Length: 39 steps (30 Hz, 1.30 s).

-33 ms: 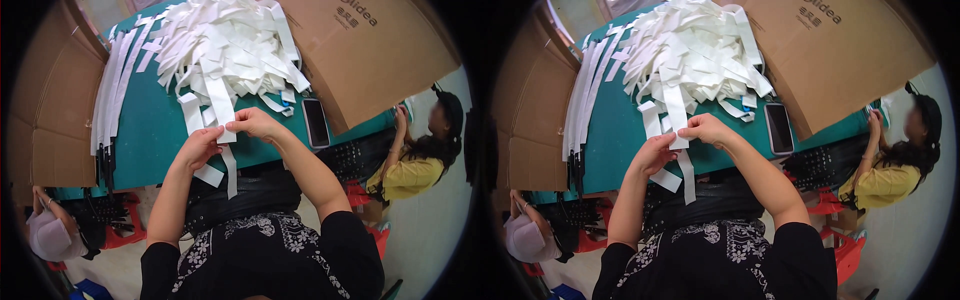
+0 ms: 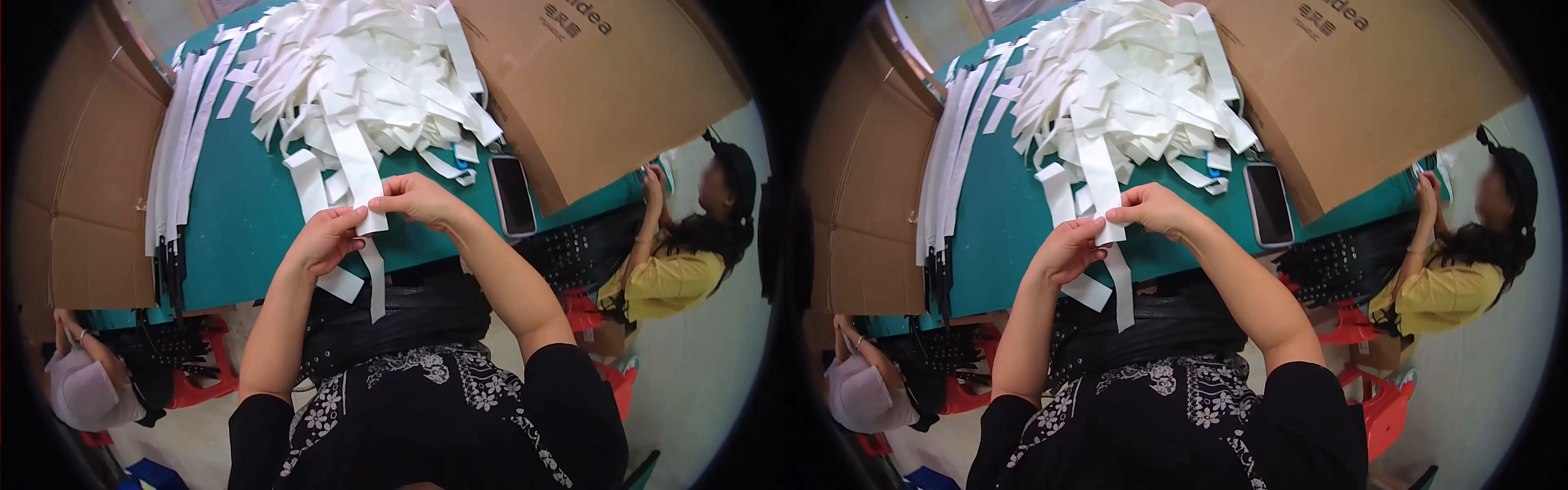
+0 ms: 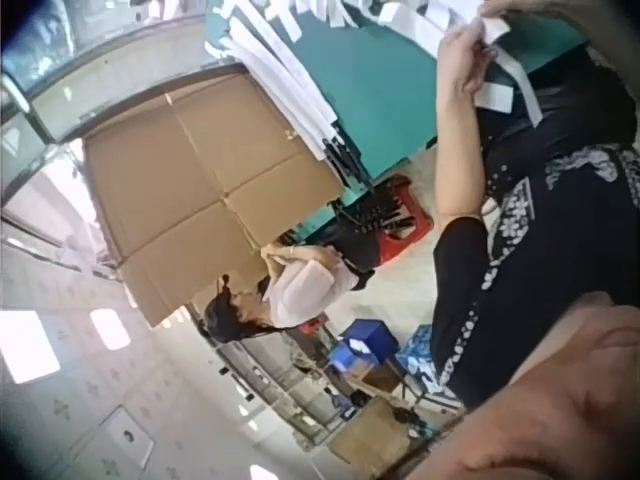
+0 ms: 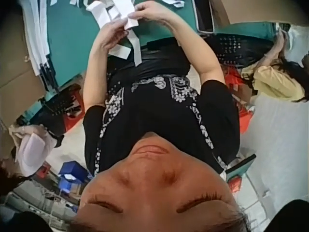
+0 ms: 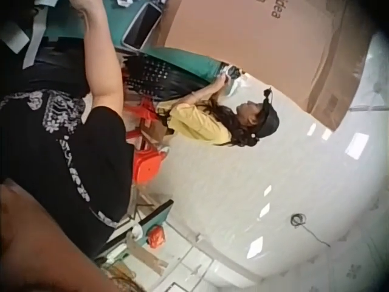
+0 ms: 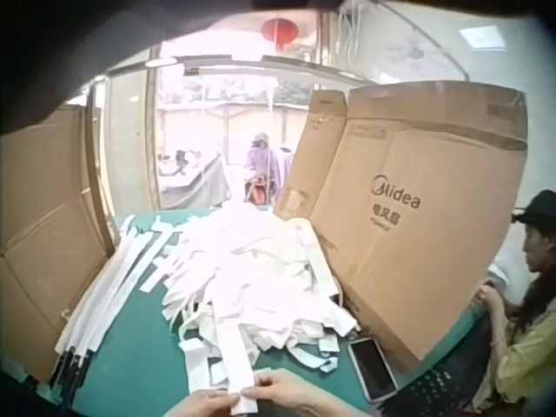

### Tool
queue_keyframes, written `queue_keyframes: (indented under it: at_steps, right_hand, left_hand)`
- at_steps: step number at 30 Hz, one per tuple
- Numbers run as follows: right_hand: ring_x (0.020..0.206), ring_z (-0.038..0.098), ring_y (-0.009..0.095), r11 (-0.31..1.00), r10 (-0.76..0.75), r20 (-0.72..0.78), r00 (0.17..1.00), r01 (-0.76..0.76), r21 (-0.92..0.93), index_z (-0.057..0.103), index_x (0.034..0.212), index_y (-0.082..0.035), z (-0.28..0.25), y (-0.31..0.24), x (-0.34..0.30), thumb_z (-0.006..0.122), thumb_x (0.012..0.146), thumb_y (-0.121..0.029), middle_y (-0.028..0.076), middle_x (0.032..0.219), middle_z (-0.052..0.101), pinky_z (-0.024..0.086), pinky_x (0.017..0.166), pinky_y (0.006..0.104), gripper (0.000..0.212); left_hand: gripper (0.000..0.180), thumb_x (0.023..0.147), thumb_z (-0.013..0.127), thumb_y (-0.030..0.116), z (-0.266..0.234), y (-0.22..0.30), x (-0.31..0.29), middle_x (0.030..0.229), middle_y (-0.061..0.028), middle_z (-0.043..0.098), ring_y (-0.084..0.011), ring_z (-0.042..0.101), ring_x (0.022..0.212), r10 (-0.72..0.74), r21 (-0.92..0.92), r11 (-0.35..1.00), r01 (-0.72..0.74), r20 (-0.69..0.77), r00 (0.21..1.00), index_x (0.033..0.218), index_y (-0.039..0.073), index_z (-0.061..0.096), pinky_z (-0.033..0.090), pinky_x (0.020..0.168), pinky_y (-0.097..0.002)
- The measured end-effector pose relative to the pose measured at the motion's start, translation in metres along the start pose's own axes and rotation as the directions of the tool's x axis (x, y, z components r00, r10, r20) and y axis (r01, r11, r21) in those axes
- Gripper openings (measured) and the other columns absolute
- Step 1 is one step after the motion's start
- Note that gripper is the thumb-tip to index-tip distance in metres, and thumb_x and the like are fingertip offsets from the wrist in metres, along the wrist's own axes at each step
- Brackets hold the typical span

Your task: The worker is attaching white protective strips to black belts and trimming them with scissors at a factory workbench.

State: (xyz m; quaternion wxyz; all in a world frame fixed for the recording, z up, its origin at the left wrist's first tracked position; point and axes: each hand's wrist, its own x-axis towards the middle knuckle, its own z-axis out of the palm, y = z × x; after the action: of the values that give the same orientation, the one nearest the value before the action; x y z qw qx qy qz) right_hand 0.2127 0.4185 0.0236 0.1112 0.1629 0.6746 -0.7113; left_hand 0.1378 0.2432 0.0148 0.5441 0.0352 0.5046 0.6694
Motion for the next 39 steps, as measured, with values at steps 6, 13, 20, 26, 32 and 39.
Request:
queue_keyframes:
  at_steps: [6,13,20,26,32,39]
  right_hand:
    - [0.051,0.036,0.002,0.983,0.083,0.024,0.996,-0.086,0.163,0.058,0.077,-0.009,-0.014,0.016,-0.018,0.063,0.079,-0.027,-0.007,0.061,0.046,0.027,0.042,0.0163,0.019]
    - [0.052,0.043,0.002,0.91,0.096,0.266,0.959,-0.193,0.367,0.057,0.08,-0.009,-0.008,0.034,-0.012,0.06,0.081,-0.024,-0.006,0.061,0.047,0.033,0.041,0.0163,0.015]
    - [0.055,0.043,0.004,0.965,0.114,0.191,0.975,-0.155,0.214,0.061,0.076,-0.01,-0.008,0.031,-0.012,0.068,0.075,-0.022,-0.004,0.065,0.053,0.034,0.045,0.018,0.014]
    - [0.054,0.042,0.005,0.998,-0.056,0.054,0.997,0.056,0.001,0.059,0.073,-0.006,-0.058,0.002,-0.025,0.068,0.075,-0.022,-0.003,0.062,0.052,0.034,0.05,0.0181,0.019]
    - [0.058,0.044,0.006,0.996,-0.012,-0.047,0.999,0.016,0.085,0.057,0.073,-0.005,-0.076,-0.005,-0.029,0.066,0.077,-0.018,-0.002,0.066,0.053,0.037,0.052,0.0179,0.017]
    - [0.051,0.044,0.005,0.96,0.034,-0.111,0.993,-0.001,0.281,0.054,0.067,-0.008,-0.085,0.006,-0.019,0.063,0.079,-0.015,-0.002,0.061,0.052,0.036,0.045,0.0177,0.016]
  left_hand:
    - [0.018,0.077,0.066,0.021,0.012,-0.028,0.009,0.064,0.0018,0.054,-0.0072,0.045,0.056,0.039,0.067,0.997,-0.043,0.051,0.998,0.07,0.006,0.06,0.038,0.054,-0.02]
    - [0.019,0.073,0.071,0.02,0.014,-0.036,0.002,0.062,0.0011,0.054,-0.0073,0.045,0.053,0.045,0.074,0.996,-0.04,-0.058,0.997,0.067,0.005,0.06,0.036,0.05,-0.0198]
    - [0.023,0.074,0.069,0.024,0.018,-0.04,0.001,0.067,-0.0004,0.054,-0.0078,0.044,0.054,0.093,0.205,0.976,-0.074,-0.084,0.992,0.071,0.005,0.056,0.035,0.048,-0.0187]
    - [0.019,0.082,0.059,0.022,0.082,-0.089,0.014,0.072,-0.0071,0.058,-0.0117,0.053,0.064,-0.082,0.479,0.877,-0.032,0.215,0.973,0.081,0.003,0.061,0.042,0.05,-0.0223]
    - [0.029,0.074,0.059,0.034,0.141,-0.186,0.07,0.089,-0.01,0.059,-0.0243,0.054,0.086,0.015,0.682,-0.178,-0.709,0.722,0.691,0.081,0.007,0.066,0.045,0.073,-0.0353]
    - [0.026,0.081,0.047,0.015,0.19,-0.261,0.085,0.104,-0.0092,0.057,-0.0235,0.049,0.099,-0.382,0.463,-0.628,-0.626,0.517,0.766,0.1,0.007,0.063,0.041,0.074,-0.0327]
